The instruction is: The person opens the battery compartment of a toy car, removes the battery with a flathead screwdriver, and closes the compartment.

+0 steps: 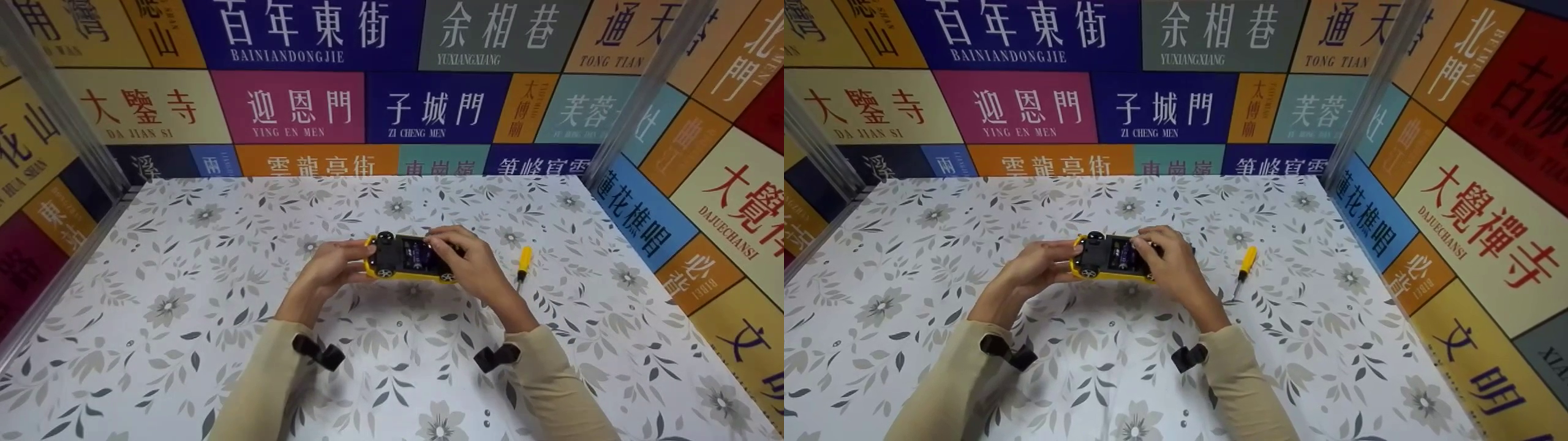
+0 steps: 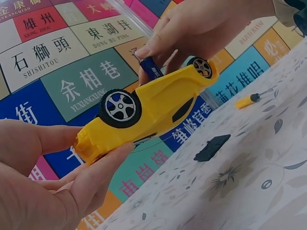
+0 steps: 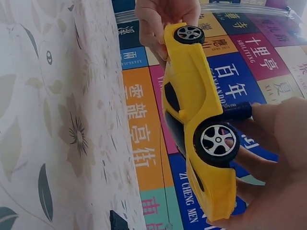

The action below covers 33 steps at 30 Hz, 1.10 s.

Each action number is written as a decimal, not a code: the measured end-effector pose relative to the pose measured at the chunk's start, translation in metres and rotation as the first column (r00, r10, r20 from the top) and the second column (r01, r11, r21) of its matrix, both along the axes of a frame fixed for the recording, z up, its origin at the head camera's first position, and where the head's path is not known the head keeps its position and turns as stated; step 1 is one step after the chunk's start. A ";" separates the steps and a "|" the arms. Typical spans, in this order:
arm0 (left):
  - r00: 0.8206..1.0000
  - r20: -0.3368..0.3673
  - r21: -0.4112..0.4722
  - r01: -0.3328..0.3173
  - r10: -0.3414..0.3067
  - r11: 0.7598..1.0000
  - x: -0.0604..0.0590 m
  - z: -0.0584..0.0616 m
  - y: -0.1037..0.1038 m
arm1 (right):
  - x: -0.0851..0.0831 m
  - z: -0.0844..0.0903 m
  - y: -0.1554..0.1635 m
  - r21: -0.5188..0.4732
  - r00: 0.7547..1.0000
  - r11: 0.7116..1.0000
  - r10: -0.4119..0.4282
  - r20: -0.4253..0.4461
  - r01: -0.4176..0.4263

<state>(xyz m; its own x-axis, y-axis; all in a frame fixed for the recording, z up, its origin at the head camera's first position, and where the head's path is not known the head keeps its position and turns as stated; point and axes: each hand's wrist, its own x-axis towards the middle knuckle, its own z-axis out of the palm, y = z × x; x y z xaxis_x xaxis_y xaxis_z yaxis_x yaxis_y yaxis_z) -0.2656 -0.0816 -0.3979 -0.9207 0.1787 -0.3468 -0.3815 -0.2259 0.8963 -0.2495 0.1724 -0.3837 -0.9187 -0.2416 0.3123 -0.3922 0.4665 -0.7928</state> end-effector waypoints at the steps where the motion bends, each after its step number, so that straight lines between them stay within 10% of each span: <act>1: 1.000 -0.007 0.000 0.009 -0.009 1.000 0.000 0.000 0.000 | 0.000 -0.001 -0.001 -0.015 1.000 1.000 -0.011 -0.008 0.011; 20: 1.000 0.011 0.023 0.023 -0.023 0.999 -0.002 -0.004 0.000 | -0.001 -0.005 0.000 -0.067 0.996 0.998 0.000 0.093 0.007; 26: 1.000 -0.001 0.019 0.022 -0.022 1.000 -0.002 -0.004 0.001 | 0.001 -0.006 -0.004 0.070 0.986 0.995 -0.057 -0.158 0.068; 33: 1.000 0.001 0.024 0.016 -0.016 1.000 -0.001 -0.004 0.000 | 0.001 -0.010 -0.005 0.234 0.877 0.960 -0.026 -0.480 0.156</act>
